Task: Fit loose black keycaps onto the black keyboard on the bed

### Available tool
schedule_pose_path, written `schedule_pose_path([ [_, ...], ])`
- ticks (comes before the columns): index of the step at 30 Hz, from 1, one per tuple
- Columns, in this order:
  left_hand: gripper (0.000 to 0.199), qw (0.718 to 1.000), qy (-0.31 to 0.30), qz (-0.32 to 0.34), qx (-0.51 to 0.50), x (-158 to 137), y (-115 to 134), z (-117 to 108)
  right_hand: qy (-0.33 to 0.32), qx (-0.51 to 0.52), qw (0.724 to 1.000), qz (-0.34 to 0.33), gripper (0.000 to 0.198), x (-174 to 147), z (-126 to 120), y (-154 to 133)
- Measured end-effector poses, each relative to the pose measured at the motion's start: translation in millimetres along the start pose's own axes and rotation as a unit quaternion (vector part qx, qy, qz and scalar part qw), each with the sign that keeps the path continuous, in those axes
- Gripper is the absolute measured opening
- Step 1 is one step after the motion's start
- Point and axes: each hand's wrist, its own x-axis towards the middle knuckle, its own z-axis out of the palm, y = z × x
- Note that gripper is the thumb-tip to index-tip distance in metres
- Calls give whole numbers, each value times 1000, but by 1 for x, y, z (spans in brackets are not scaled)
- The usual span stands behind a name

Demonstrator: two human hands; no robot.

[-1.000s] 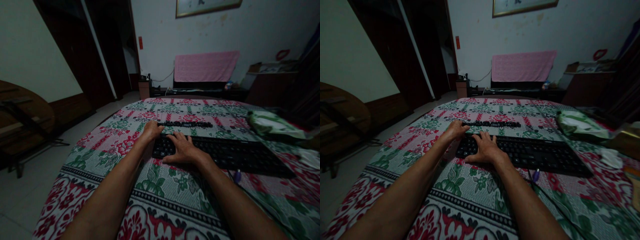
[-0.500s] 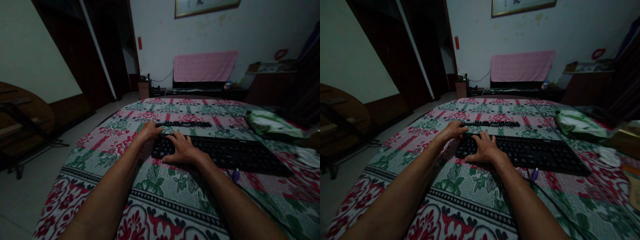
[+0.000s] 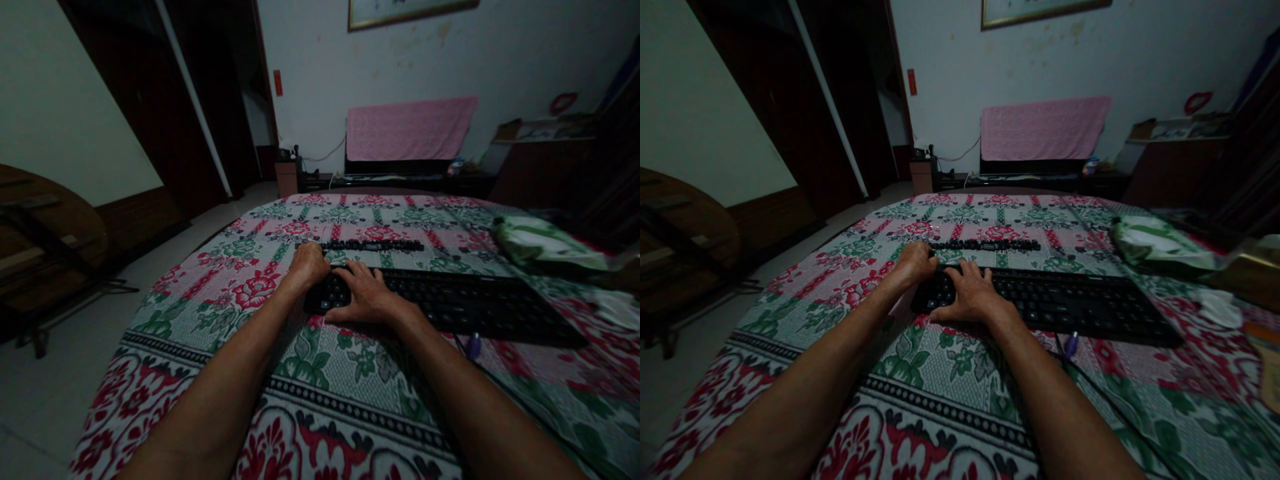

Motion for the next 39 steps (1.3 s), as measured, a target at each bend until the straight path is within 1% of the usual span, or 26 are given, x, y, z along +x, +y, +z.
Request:
schedule_pose_path([
  [3,30,998,37,37,41,-3,2,5,-1,1,1000,0,99,-1,-1,-1],
  [5,29,998,32,37,40,-1,0,3,1,-1,1000,-2,98,-1,-2,-2],
  [7,26,999,10,26,28,4,-5,-2,3,-5,1000,-3,98,-2,-3,-2],
  [11,21,999,-31,-10,-18,16,-16,-8,6,-8,1000,-6,98,-2,-2,-1],
  [16,16,995,-46,-40,-81,24,-27,0,15,-9,1000,-8,98,-3,-1,-1],
  [18,16,987,-63,-61,-131,26,-33,3,16,-9,1000,-8,97,-3,-1,-1],
  [21,15,968,-99,-92,-210,27,-41,3,18,-8,1000,-8,97,-3,-2,-1],
  [25,12,960,-99,-92,-244,26,-43,-1,15,-3,1000,-4,97,-3,-2,-1],
  [27,12,964,-92,-88,-232,25,-38,-3,14,-1,1000,-4,97,-3,-2,-1],
  [28,13,971,-82,-80,-211,24,-35,-3,13,0,1000,-4,97,-3,-2,-2],
  [30,14,988,-49,-47,-141,21,-27,-5,11,1,1000,-4,99,-3,-3,-2],
  [32,16,997,-15,-10,-77,19,-19,-6,9,4,1000,-1,101,-3,-3,-2],
  [34,16,998,-10,4,-65,17,-16,-7,10,8,1000,5,103,-3,-3,-3],
  [35,15,997,-21,-3,-80,17,-17,-8,10,9,1000,7,104,-3,-3,-3],
  [37,13,987,-59,-35,-147,19,-24,-9,12,9,1000,9,105,-3,-4,-4],
  [39,12,963,-94,-69,-245,21,-35,-9,15,6,1000,6,104,-3,-4,-4],
])
